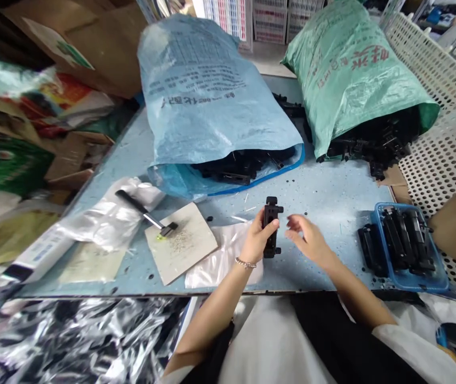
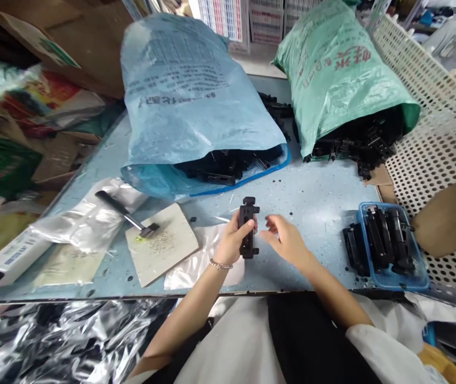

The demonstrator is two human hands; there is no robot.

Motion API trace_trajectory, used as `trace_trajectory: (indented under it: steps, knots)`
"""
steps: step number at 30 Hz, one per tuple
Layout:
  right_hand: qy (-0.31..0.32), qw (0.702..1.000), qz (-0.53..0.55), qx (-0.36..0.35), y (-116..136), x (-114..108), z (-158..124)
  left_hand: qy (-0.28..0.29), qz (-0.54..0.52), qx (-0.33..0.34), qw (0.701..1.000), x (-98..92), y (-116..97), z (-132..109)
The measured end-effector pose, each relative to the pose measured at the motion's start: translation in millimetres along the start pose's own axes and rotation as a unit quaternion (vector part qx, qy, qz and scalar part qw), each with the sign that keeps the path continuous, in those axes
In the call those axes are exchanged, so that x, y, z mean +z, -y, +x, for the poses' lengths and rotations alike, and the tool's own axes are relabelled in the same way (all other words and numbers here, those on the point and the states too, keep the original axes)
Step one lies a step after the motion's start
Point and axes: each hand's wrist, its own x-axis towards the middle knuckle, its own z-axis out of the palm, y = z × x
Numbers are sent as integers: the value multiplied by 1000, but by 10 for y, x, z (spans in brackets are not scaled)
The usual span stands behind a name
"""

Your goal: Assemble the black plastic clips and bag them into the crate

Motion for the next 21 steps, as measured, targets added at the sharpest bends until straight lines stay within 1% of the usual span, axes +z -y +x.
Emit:
trace_trajectory:
  steps: [2, 3, 5, 6, 7, 10, 11, 12, 14, 16, 17, 18, 19, 20, 21]
  knots:
    - [-63, 990, -100, -83, -73, -126, 92, 46, -30, -35, 998, -4, -51, -73]
    - [-73, 978, -145, -129, -110, -167, 157, 67, -50, -61, 995, 13, -75, -110]
    - [-54, 960, -192, -197, -171, -199, 290, 93, -87, -113, 985, 73, -105, -170]
    - [-44, 958, -194, -207, -189, -191, 345, 90, -102, -127, 983, 106, -109, -190]
    - [-39, 961, -185, -200, -197, -173, 385, 78, -115, -131, 982, 135, -105, -201]
    - [-55, 980, -135, -136, -154, -91, 381, 20, -140, -110, 984, 169, -72, -181]
    - [-60, 981, -126, -133, -127, -66, 338, 4, -145, -104, 984, 159, -65, -162]
    - [-59, 978, -128, -151, -101, -43, 278, -9, -146, -100, 984, 142, -64, -138]
    - [-36, 959, -155, -234, -70, -1, 129, -21, -148, -99, 984, 99, -81, -87]
    - [8, 931, -188, -312, -77, 46, -15, -16, -152, -105, 983, 74, -108, -45]
    - [26, 922, -199, -331, -92, 74, -73, -6, -154, -115, 981, 76, -118, -33]
    - [41, 919, -202, -335, -110, 104, -118, 4, -153, -126, 980, 88, -121, -32]
    - [51, 923, -198, -326, -126, 135, -152, 10, -149, -134, 980, 107, -117, -43]
    - [52, 932, -182, -308, -135, 169, -175, 5, -140, -128, 982, 131, -106, -69]
    - [49, 947, -156, -278, -134, 205, -190, -10, -124, -105, 987, 154, -92, -107]
